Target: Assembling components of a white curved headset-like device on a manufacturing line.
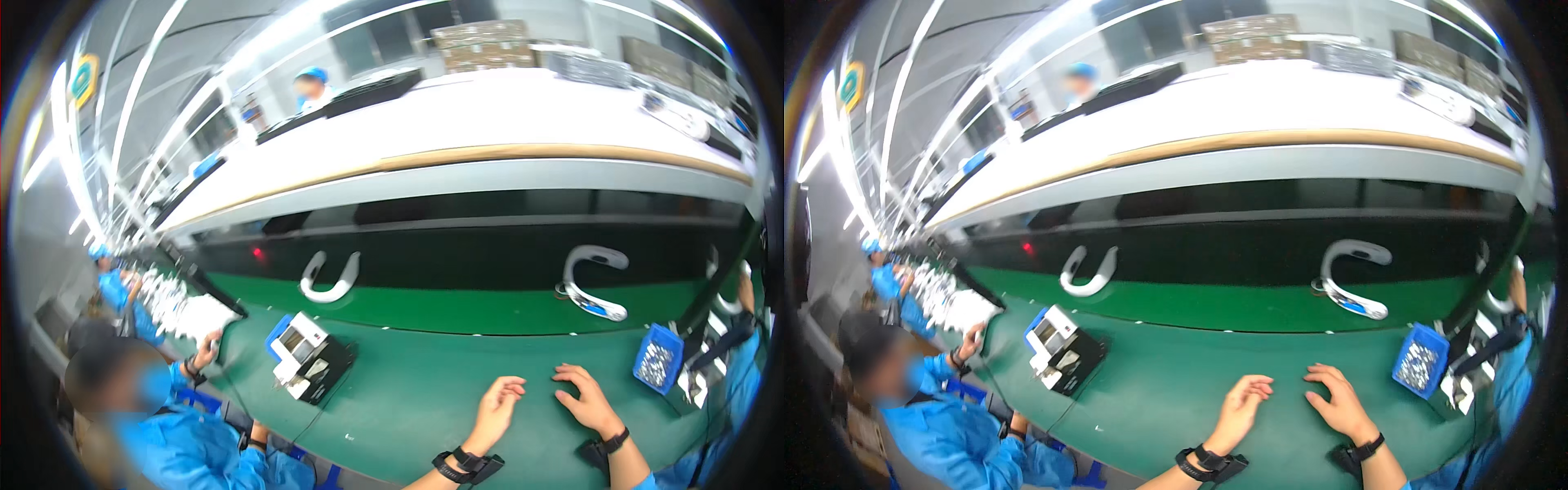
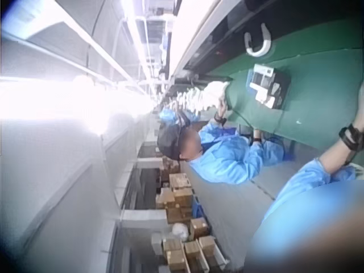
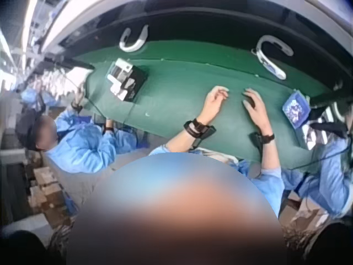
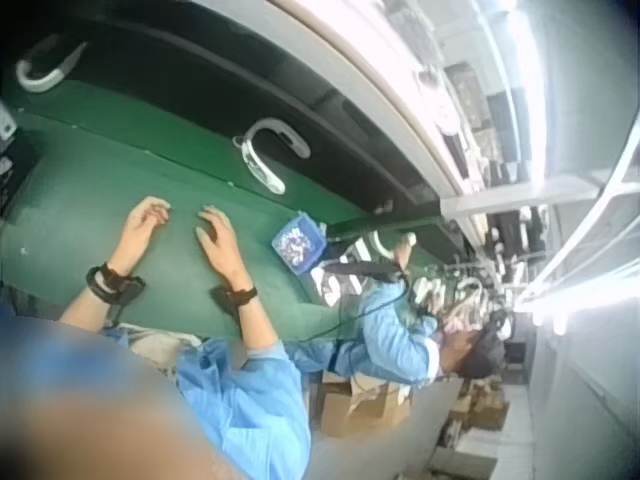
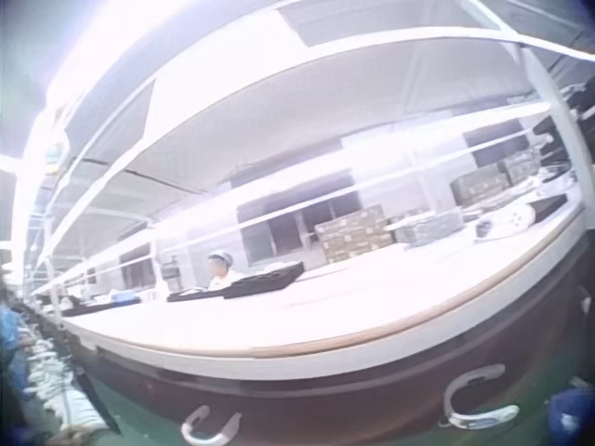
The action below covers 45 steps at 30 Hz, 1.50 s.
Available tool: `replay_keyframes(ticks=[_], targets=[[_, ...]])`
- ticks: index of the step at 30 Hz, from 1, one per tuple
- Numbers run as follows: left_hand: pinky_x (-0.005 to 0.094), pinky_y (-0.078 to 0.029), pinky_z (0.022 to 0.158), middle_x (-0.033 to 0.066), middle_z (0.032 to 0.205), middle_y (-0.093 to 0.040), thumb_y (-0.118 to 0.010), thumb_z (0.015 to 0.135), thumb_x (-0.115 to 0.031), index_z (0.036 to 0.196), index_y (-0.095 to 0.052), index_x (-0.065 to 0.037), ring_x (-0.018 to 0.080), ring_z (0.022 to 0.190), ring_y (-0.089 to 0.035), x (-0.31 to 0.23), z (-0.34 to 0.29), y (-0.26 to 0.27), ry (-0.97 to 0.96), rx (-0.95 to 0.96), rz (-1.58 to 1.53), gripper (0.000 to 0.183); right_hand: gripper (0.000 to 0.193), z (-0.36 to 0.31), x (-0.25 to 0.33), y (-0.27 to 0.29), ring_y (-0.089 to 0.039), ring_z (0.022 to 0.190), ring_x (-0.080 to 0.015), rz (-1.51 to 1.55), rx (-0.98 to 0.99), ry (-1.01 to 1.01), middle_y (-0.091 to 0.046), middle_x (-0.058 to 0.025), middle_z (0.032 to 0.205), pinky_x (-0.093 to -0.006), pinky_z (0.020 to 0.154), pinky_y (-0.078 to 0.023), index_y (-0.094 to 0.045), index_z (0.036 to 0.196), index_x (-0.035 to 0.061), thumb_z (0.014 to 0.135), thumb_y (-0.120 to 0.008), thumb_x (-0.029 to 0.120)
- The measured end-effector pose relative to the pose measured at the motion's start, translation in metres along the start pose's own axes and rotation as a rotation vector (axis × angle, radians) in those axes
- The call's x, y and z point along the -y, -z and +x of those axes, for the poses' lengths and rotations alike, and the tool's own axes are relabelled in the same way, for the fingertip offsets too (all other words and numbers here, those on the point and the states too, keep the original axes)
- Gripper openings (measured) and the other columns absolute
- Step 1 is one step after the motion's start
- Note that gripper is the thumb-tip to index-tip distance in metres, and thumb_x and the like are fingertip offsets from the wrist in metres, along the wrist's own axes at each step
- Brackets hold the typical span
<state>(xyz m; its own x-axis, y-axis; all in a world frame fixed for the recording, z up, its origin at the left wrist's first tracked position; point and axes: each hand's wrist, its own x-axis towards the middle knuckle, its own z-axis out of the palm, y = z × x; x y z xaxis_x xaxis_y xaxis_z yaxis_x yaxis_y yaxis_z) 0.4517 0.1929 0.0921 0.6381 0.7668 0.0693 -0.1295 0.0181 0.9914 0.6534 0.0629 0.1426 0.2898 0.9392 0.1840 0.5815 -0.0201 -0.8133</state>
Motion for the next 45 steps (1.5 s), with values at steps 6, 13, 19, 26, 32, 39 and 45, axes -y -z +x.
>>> replay_keyframes(ticks=[6,13,19,26,32,39,45], targets=[[0.0336,-0.055,0.077,0.01,0.09,-0.067,-0.049,0.112,-0.025,0.128,-0.057,0.004,0.0194,0.081,-0.066,-0.017,-0.007,0.012,-0.003,-0.236,-0.217,0.034,0.018,0.013,-0.041,-0.005,-0.07,0.106,-0.0222,0.265,-0.074,0.071,-0.072,-0.0107,0.112,-0.0345,0.092,-0.057,-0.073,0.115,0.0032,0.103,-0.065,0.014],[0.0367,-0.055,0.087,0.0149,0.114,-0.069,-0.054,0.108,-0.021,0.121,-0.063,-0.003,0.0259,0.098,-0.066,-0.039,0.011,0.041,0.181,-0.066,-0.259,0.024,0.012,0.001,-0.063,-0.005,-0.064,0.092,-0.0144,0.423,-0.108,-0.011,-0.07,-0.0062,0.101,-0.0321,0.085,-0.052,-0.068,0.101,0.0012,0.1,-0.061,0.011],[0.0389,-0.055,0.089,0.0142,0.118,-0.069,-0.053,0.109,-0.024,0.126,-0.061,0.0,0.0272,0.101,-0.066,-0.054,0.083,0.135,0.098,-0.216,0.184,0.03,0.015,0.002,-0.056,-0.011,-0.063,0.082,-0.0158,0.473,-0.169,0.03,-0.069,-0.0075,0.09,-0.0335,0.075,-0.051,-0.067,0.095,0.001,0.099,-0.062,0.014],[0.0376,-0.053,0.086,0.0164,0.103,-0.071,-0.055,0.109,-0.031,0.119,-0.067,-0.002,0.0245,0.098,-0.066,0.005,0.214,0.326,0.022,-0.377,0.767,0.033,0.008,-0.001,-0.042,-0.01,-0.062,0.092,-0.0226,0.309,-0.112,0.063,-0.062,-0.0075,0.094,-0.0378,0.084,-0.051,-0.062,0.093,0.0021,0.095,-0.059,0.009],[0.0375,-0.053,0.085,0.0172,0.103,-0.071,-0.057,0.108,-0.033,0.118,-0.067,-0.001,0.0249,0.097,-0.066,0.007,0.233,0.293,-0.003,-0.304,1.076,0.035,0.01,0.0,-0.047,-0.015,-0.06,0.087,-0.0245,0.344,-0.162,0.113,-0.061,-0.0096,0.091,-0.0395,0.08,-0.05,-0.063,0.09,0.0017,0.094,-0.062,0.011],[0.0373,-0.053,0.083,0.0181,0.103,-0.072,-0.058,0.108,-0.034,0.117,-0.068,-0.001,0.0253,0.095,-0.067,-0.028,0.232,0.268,-0.017,-0.249,1.448,0.037,0.007,0.0,-0.041,-0.011,-0.059,0.092,-0.0234,0.291,-0.124,0.096,-0.061,-0.0075,0.092,-0.0386,0.084,-0.049,-0.061,0.089,0.0023,0.092,-0.06,0.008],[0.0371,-0.053,0.081,0.0188,0.103,-0.072,-0.059,0.107,-0.036,0.117,-0.069,0.0,0.0257,0.093,-0.067,-0.073,0.222,0.248,-0.008,-0.18,1.81,0.038,0.005,0.001,-0.039,-0.009,-0.06,0.096,-0.0247,0.275,-0.124,0.065,-0.061,-0.0067,0.093,-0.0394,0.088,-0.049,-0.061,0.091,0.0033,0.092,-0.059,0.008]])
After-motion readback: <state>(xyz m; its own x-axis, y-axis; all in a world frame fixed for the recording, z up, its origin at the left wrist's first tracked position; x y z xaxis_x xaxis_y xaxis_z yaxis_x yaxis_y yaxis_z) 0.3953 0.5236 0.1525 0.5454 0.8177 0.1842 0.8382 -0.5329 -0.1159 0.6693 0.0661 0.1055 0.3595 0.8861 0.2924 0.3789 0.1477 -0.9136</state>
